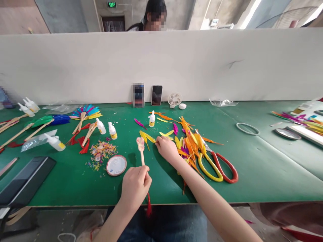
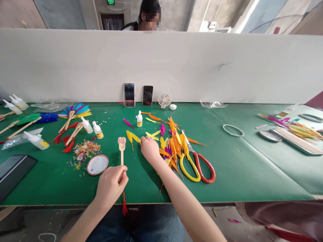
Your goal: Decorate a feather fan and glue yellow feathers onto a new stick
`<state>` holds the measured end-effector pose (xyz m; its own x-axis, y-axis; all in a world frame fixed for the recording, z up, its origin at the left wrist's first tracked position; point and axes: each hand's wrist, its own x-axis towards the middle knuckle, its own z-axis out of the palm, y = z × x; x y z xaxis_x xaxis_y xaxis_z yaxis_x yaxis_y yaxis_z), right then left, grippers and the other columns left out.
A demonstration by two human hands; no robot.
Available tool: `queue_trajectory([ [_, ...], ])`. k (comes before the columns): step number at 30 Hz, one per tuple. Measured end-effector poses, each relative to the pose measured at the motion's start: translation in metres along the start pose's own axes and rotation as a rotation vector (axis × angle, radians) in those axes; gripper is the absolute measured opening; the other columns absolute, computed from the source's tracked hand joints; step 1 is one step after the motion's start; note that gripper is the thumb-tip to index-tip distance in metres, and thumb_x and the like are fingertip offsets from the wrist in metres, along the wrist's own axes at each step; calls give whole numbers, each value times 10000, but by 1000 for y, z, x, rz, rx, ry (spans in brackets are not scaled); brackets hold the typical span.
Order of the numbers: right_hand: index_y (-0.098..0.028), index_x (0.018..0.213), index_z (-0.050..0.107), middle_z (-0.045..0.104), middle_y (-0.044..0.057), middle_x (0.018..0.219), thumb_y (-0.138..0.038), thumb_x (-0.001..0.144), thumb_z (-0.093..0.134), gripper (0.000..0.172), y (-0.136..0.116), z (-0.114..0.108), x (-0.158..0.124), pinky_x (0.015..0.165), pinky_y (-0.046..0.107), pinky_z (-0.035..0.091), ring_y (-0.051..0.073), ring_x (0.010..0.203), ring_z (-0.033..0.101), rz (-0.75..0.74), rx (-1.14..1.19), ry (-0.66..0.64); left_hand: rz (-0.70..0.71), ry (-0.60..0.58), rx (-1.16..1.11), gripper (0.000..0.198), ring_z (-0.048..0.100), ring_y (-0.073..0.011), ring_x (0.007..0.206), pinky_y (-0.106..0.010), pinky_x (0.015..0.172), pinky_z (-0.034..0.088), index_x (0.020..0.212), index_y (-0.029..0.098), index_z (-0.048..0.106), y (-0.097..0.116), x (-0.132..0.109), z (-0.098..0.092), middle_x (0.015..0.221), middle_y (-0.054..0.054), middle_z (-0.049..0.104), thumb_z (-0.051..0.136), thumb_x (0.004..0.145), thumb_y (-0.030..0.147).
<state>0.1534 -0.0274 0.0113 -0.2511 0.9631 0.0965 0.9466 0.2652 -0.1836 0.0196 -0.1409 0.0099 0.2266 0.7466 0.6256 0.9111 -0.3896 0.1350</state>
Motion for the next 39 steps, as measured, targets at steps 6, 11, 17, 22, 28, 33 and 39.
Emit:
queue_trajectory([
  [6,-92,867,587,618,165,883,-33,786,349,258,-1,-4,1,654,277,378,232,836,573,31,-172,-36,-73,-50,-179,197,481,-95,454,-186,471,389,727,177,503,-1,-2,3,505,36,511,361,693,45],
  [11,-71,842,588,624,190,868,-24,743,371,243,-2,-2,2,672,297,381,259,848,573,52,-163,-26,-95,-48,-231,185,405,-83,414,-175,448,368,722,185,496,-1,-3,1,467,59,422,354,706,67],
  [17,-92,825,548,624,154,806,-100,770,352,205,9,-1,3,653,285,378,240,793,578,77,-59,59,-127,-99,-276,175,378,-85,418,-175,444,352,715,191,498,-1,-3,1,461,64,373,367,706,75],
  [22,-167,815,489,606,61,729,-175,761,364,136,23,1,5,588,264,381,185,649,558,94,424,233,-143,-161,-308,163,383,-83,426,-171,444,352,703,193,497,-1,-4,2,465,65,364,379,707,81],
  [28,-177,825,513,599,36,716,-242,683,445,170,31,1,8,668,304,417,178,692,558,207,913,348,-135,-170,-318,159,382,-84,428,-173,446,353,707,185,498,-1,-3,3,467,63,375,380,711,80],
  [33,-197,683,464,572,-3,647,-303,650,500,117,33,-2,7,683,313,429,160,681,561,185,1149,359,-121,-185,-328,167,378,-84,429,-177,448,352,707,190,504,0,-3,2,468,60,384,371,718,90],
  [39,-211,693,397,621,-18,661,-314,614,590,232,26,-10,2,729,306,441,148,714,609,220,1365,303,-81,-172,-304,171,407,-88,432,-185,452,359,715,190,504,0,-3,1,473,56,418,372,718,82],
])
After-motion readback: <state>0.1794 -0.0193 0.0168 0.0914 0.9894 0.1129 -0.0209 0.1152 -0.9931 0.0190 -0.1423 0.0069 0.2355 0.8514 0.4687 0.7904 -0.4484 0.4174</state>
